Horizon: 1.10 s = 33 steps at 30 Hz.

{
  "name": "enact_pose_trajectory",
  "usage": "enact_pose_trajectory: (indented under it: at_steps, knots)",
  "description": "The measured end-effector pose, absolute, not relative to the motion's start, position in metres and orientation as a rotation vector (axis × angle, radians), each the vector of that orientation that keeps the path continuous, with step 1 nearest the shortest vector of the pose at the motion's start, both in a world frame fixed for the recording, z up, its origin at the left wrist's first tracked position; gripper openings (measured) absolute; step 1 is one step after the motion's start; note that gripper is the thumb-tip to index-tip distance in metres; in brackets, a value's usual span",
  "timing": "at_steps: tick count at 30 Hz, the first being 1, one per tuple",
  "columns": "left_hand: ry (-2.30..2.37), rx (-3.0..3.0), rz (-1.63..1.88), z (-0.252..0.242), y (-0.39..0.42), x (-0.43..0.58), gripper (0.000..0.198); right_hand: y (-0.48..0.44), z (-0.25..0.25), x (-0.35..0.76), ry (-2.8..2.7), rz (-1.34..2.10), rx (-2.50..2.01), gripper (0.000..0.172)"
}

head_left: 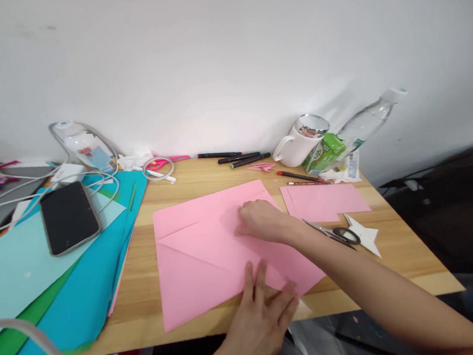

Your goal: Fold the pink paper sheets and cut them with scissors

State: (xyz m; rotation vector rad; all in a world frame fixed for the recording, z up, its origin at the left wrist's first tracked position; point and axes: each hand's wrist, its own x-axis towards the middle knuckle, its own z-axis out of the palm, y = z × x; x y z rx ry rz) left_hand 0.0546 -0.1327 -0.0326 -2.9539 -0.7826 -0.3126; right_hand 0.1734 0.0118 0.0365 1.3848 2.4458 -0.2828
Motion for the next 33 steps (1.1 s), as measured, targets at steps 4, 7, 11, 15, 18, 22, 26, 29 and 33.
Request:
enact_pose_trajectory:
  at_steps: [4, 7, 11, 15, 18, 22, 26, 29, 33]
  knots:
    - [-0.749, -2.994, -0.298, -0.031, -0.133, 0.055, 0.041, 0.010, 0.038, 0.172, 2.434, -0.283, 1.388, 0.032]
    - [-0.608, -3.095, -0.266, -0.022, -0.129, 0.047, 0.044, 0.010, 0.038, 0.172, 2.436, -0.282, 1.381, 0.032]
    - [-0.531, -3.335, -0.236, -0.001, -0.117, 0.032, 0.059, 0.010, 0.037, 0.173, 2.446, -0.273, 1.382, 0.032]
    - [-1.192, -3.255, -0.244, -0.003, -0.092, 0.007, 0.055, 0.009, 0.036, 0.175, 2.456, -0.283, 1.388, 0.034]
    - [-1.293, -2.990, -0.313, -0.024, -0.072, -0.020, 0.046, 0.007, 0.035, 0.176, 2.468, -0.303, 1.401, 0.041]
    - [-1.484, -2.651, -0.381, -0.051, -0.063, -0.055, 0.059, 0.004, 0.031, 0.176, 2.466, -0.329, 1.438, 0.052]
    - [-1.594, -2.470, -0.325, -0.051, -0.071, -0.072, 0.082, 0.001, 0.029, 0.175, 2.455, -0.348, 1.477, 0.057]
    - [-1.677, -2.382, -0.249, -0.039, -0.076, -0.075, 0.085, 0.000, 0.029, 0.174, 2.444, -0.364, 1.500, 0.056]
    - [-1.799, -2.271, -0.275, -0.033, -0.076, -0.077, 0.097, -0.001, 0.029, 0.174, 2.438, -0.372, 1.523, 0.052]
